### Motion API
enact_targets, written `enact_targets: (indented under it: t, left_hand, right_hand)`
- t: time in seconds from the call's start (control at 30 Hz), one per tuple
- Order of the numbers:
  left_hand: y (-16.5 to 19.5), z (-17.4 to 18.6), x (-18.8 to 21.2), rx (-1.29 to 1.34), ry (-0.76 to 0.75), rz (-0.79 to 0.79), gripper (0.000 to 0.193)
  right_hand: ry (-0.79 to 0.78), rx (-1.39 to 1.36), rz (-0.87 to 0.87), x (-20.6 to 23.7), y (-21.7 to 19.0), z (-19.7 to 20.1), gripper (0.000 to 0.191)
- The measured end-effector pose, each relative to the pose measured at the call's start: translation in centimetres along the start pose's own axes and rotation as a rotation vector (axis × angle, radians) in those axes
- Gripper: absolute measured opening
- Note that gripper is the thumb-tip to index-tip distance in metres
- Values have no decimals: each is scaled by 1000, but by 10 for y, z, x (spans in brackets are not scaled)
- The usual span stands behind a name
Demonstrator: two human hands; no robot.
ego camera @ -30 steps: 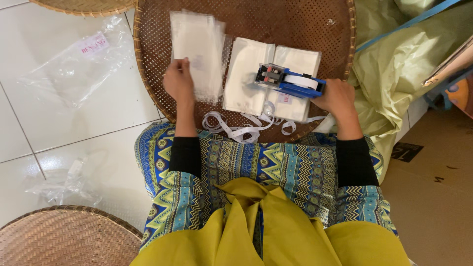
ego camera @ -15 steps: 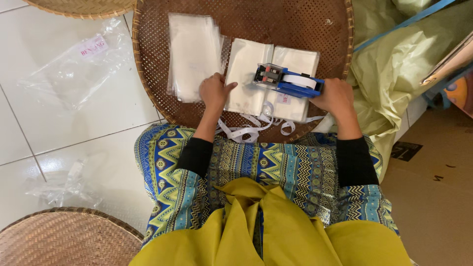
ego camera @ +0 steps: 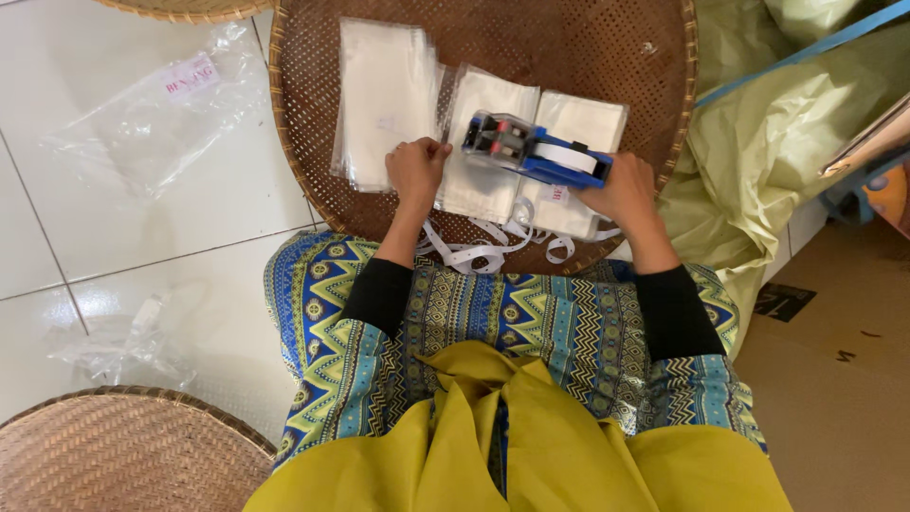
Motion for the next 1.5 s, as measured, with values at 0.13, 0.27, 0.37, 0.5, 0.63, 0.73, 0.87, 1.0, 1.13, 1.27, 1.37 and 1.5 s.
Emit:
enact_targets:
  t: [0.13,0.27,0.37,0.5,0.63,0.73,0.87,1.0,1.13,1.27,1.37,1.5]
  left_hand:
    - [6,3,1,-2,7,-23,28]
    - [11,9,3,-138,15,-24,26]
    - [15,13,1,-173,44,-51,23]
    - [4,23,-7,-93,90,10,18]
    - [-34,53,-31,-51,137,169,19]
    - [-62,88,-39,-252,272,218,17]
    - [-49,116,-26,-437,776,97,50]
    - [-26,61,-32,-100,259,135,56]
    - [9,11,-3,-89,-113,5,56]
    - [10,9,1,-45,-81,-21,37]
    - [4,7,-3,37,-77,38,30]
    - [-1,-10,0,56,-242,115,30]
  right_hand:
    - [58,60,73,-5,-12,-9,46]
    - [-35,93,-34,-4,9,-12,50]
    - [-110,161,-107,3,35,-8,43]
    - [-86,185,-109,8,50,-12,38]
    - [-49,194,-91,6,55,-16,38]
    - [-64,179,-98,6,56,-19,39]
    - [-72,158,-98,7,55,-18,39]
    - [-34,146,-78,8,55,-16,39]
    - [-50,144,-62,9,59,-18,38]
    - [-44,100,-75,8,61,-18,38]
    - [-44,45,-99,8,60,-14,40]
    - [-40,-35,-204,12,54,-5,45]
Point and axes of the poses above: each hand's wrist, its own x-axis away from the middle knuckle, its own z-axis out of the back of the hand, y = z × x, the point moved 6 cm from there along -x, towards the middle knuckle, and after that the axes turned 3 degrees about z, right-handed, at the moved point
